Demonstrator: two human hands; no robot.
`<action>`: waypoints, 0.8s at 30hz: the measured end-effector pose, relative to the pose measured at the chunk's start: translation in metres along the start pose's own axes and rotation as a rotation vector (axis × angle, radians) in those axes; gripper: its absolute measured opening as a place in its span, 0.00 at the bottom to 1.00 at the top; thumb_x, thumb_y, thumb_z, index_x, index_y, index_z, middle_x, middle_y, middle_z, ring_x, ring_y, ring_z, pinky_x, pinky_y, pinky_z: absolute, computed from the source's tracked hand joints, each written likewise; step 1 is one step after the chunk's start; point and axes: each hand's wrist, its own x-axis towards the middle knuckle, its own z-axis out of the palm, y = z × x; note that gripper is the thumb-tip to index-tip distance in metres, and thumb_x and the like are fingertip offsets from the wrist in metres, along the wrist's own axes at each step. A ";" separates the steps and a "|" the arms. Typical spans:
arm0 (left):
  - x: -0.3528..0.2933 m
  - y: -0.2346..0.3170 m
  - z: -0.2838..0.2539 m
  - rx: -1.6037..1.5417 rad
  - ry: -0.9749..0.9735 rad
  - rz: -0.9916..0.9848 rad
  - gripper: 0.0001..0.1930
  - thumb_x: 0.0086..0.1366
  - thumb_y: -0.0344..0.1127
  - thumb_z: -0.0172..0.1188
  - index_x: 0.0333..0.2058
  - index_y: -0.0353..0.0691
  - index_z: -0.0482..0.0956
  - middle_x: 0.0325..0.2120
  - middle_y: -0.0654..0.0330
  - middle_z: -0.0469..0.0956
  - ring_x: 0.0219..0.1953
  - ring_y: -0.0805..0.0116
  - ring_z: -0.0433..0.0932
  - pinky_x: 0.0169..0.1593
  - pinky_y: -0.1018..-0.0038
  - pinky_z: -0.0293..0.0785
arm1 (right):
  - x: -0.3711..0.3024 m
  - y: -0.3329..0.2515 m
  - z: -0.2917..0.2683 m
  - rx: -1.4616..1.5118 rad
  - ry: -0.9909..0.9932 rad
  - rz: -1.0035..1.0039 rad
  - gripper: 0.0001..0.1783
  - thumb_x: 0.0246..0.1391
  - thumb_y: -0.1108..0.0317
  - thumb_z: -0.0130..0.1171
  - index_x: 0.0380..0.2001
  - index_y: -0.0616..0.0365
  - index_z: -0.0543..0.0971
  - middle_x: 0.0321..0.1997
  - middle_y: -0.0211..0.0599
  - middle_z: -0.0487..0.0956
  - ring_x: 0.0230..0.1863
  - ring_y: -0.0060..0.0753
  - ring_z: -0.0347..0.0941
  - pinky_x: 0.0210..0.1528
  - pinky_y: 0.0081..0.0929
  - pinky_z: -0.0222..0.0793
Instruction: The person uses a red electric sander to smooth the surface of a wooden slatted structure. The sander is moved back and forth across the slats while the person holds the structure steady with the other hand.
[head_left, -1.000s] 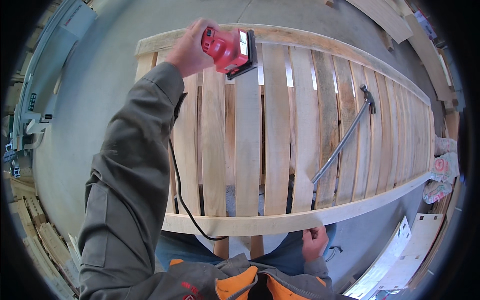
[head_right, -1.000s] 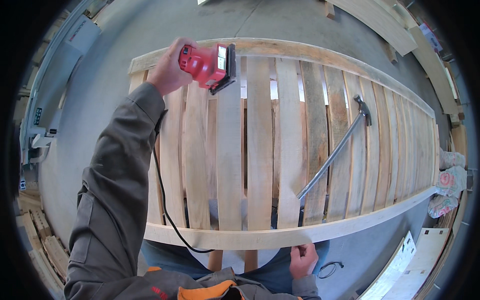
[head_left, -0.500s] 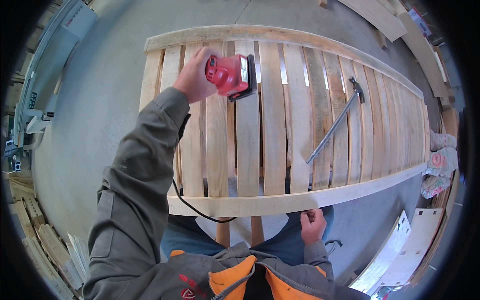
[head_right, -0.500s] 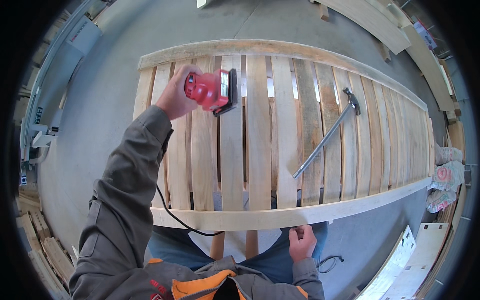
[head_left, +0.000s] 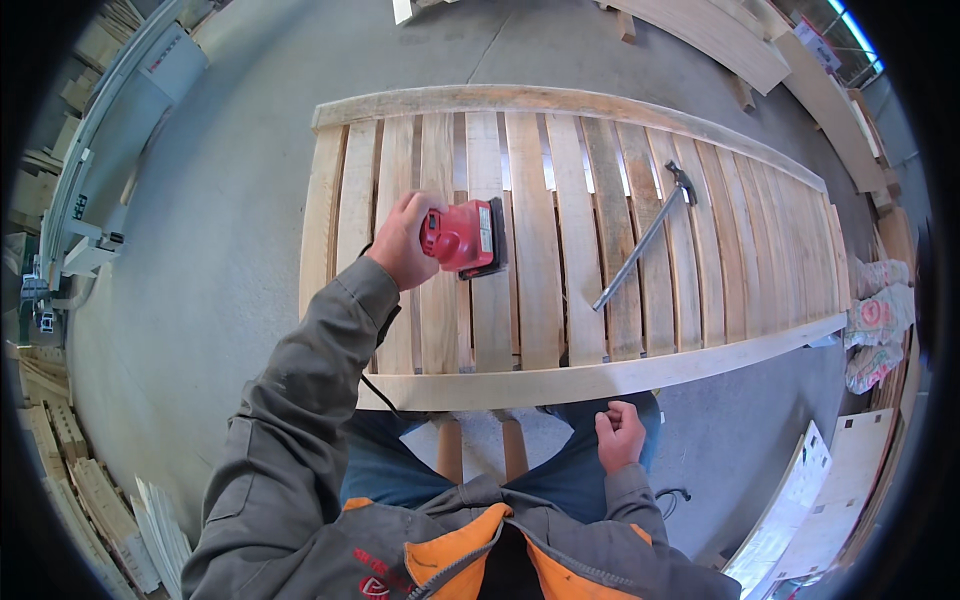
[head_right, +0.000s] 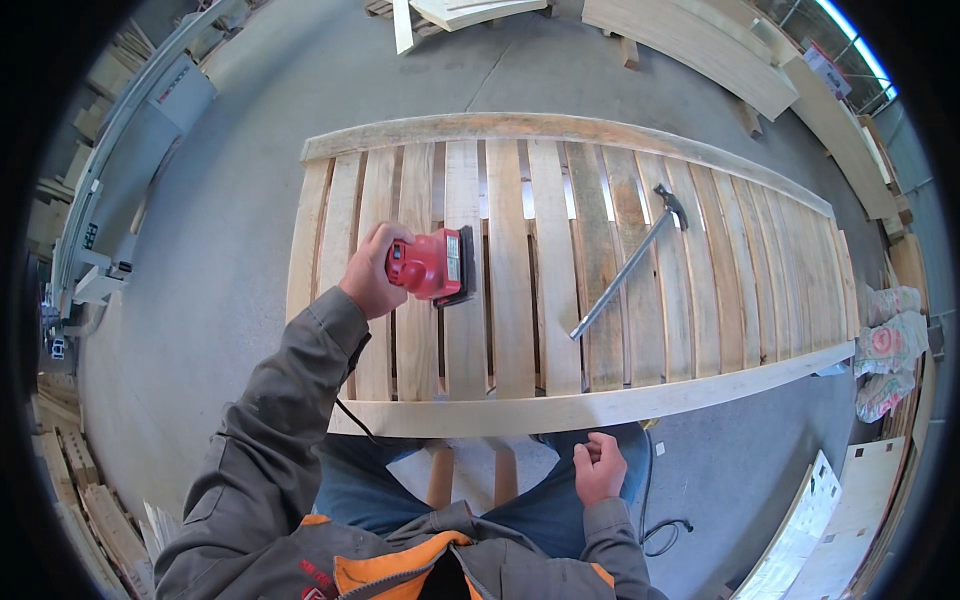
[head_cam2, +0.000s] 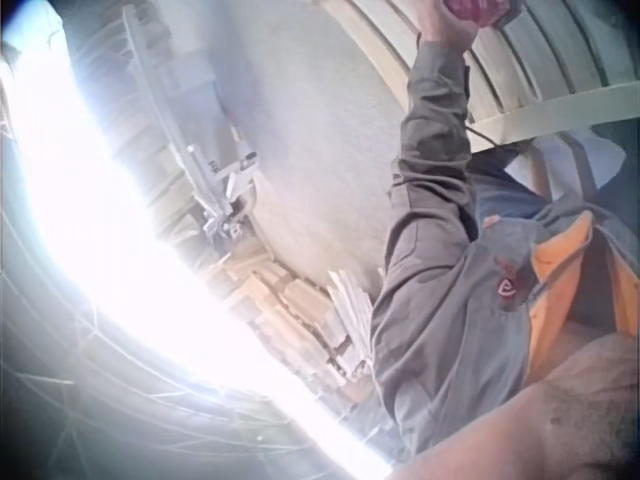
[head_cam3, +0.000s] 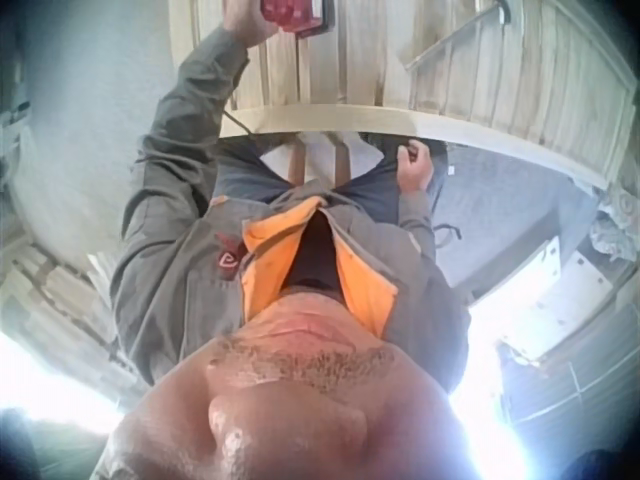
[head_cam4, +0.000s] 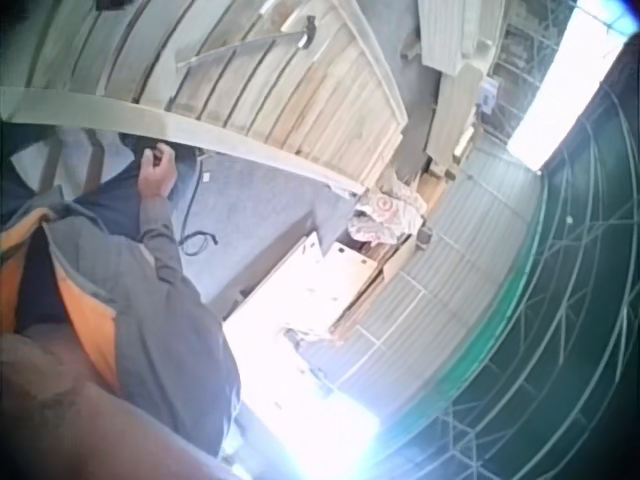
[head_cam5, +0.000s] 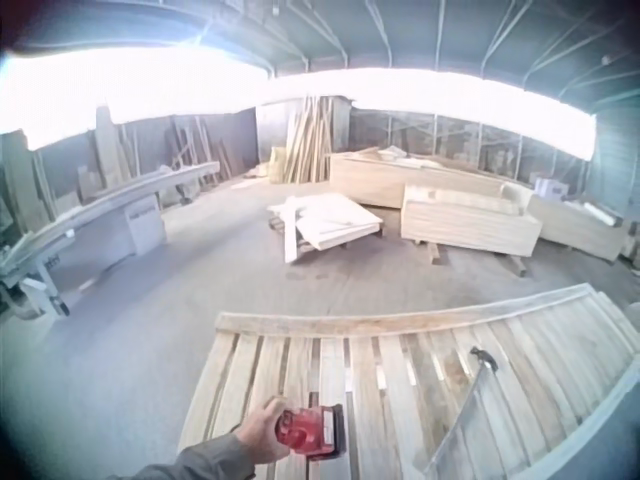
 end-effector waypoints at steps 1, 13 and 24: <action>-0.007 0.005 0.000 -0.002 -0.001 -0.001 0.32 0.43 0.15 0.65 0.50 0.42 0.71 0.48 0.48 0.74 0.51 0.41 0.77 0.54 0.61 0.78 | -0.001 0.000 -0.001 0.007 -0.002 -0.001 0.15 0.60 0.72 0.70 0.48 0.64 0.80 0.34 0.40 0.85 0.33 0.27 0.82 0.38 0.28 0.80; -0.087 0.070 0.009 -0.021 -0.011 -0.041 0.31 0.43 0.16 0.66 0.49 0.41 0.72 0.47 0.46 0.74 0.51 0.40 0.76 0.55 0.59 0.77 | -0.017 0.014 -0.011 0.156 -0.004 -0.049 0.14 0.63 0.73 0.67 0.49 0.63 0.80 0.34 0.33 0.83 0.33 0.20 0.78 0.37 0.22 0.77; -0.110 0.209 0.034 -0.139 0.501 0.007 0.38 0.46 0.18 0.75 0.57 0.37 0.67 0.47 0.53 0.72 0.47 0.62 0.78 0.52 0.66 0.78 | -0.068 -0.165 -0.012 0.297 -0.278 -0.520 0.31 0.64 0.69 0.68 0.67 0.65 0.70 0.54 0.42 0.82 0.50 0.26 0.79 0.53 0.28 0.78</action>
